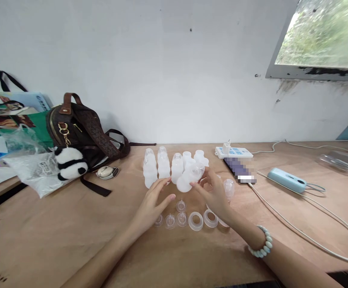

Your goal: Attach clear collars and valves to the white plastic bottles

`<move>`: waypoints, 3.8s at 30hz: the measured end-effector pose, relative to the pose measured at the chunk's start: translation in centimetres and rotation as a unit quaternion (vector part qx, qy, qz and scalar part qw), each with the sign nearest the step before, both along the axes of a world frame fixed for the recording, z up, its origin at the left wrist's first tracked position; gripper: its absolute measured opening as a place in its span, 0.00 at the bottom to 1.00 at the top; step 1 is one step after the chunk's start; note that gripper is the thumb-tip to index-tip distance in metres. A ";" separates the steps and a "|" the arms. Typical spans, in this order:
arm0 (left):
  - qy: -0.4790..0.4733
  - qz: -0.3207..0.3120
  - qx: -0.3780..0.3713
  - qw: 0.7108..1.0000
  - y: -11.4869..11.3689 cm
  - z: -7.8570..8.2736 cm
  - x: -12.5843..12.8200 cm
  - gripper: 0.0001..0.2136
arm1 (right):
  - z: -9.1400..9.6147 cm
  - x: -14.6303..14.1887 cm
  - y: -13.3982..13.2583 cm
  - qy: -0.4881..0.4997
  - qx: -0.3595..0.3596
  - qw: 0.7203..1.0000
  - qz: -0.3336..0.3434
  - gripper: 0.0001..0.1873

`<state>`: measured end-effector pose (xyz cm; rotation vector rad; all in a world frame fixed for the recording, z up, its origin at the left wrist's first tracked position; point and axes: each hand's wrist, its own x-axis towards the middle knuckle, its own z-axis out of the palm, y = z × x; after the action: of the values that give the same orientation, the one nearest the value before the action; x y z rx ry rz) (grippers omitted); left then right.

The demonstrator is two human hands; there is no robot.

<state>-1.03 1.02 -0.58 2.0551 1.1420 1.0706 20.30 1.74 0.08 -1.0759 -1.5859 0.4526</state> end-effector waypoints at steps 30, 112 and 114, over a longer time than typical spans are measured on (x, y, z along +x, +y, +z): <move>-0.033 0.040 0.010 0.999 -0.2 0.4 -0.4 0.14 | -1.2 0.2 1.8 -0.274 -0.068 0.937 0.208 0.15; -0.147 -0.101 -0.108 0.978 -0.8 0.5 0.6 0.17 | 1.4 -0.4 -1.0 -0.241 -0.064 0.936 0.248 0.12; -0.147 -0.108 -0.103 0.978 -0.9 0.7 0.7 0.16 | 1.5 -0.3 -0.9 -0.225 -0.067 0.934 0.269 0.13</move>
<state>-0.35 0.11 0.15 1.7433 0.8230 1.0574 20.03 0.80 1.61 -0.8695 -2.3023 0.7231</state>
